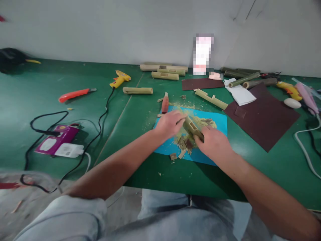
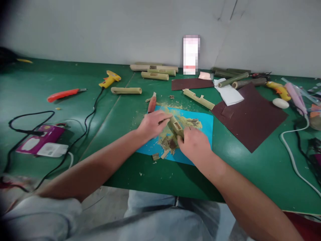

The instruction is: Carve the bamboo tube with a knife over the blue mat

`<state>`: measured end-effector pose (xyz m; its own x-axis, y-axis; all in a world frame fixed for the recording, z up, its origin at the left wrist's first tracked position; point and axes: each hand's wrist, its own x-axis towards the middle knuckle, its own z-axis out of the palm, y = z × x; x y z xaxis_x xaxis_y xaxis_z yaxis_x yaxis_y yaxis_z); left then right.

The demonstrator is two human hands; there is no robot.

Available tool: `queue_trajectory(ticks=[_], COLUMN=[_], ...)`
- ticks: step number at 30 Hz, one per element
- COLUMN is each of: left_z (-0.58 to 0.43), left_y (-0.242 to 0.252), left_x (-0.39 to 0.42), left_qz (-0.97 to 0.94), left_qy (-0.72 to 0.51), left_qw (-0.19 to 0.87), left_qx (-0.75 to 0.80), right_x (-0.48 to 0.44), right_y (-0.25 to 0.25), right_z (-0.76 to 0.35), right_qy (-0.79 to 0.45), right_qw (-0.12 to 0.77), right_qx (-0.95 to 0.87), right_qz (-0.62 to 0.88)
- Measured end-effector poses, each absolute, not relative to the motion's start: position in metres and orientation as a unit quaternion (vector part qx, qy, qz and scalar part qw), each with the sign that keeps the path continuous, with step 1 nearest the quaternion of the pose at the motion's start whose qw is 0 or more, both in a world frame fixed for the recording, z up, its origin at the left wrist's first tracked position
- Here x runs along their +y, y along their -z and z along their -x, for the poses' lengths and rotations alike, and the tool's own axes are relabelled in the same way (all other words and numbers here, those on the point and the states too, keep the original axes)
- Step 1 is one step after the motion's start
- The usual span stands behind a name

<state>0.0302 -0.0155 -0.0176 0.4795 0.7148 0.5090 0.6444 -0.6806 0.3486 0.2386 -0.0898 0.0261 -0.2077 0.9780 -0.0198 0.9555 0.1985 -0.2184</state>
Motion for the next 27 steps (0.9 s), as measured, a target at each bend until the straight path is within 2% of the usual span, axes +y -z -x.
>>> queue_trajectory(ticks=[20,24,27], left_z=[-0.032,-0.034,-0.032], left_y=[0.016,0.015,0.011], left_x=[-0.021,-0.029,-0.030], left_qz=[-0.866,-0.883,-0.879], left_qy=[-0.310,-0.292,-0.325], left_qw=[0.043,0.072,0.079], left_qx=[0.391,0.359,0.339], right_x=[-0.090,-0.090,-0.089], right_y=[-0.025,-0.026,-0.025], right_z=[-0.239,-0.238,-0.238], right_qy=[-0.096,-0.097,-0.096], right_qw=[0.061,0.059,0.061], right_qx=[-0.769,-0.773,-0.773], right_qz=[0.629,0.625,0.624])
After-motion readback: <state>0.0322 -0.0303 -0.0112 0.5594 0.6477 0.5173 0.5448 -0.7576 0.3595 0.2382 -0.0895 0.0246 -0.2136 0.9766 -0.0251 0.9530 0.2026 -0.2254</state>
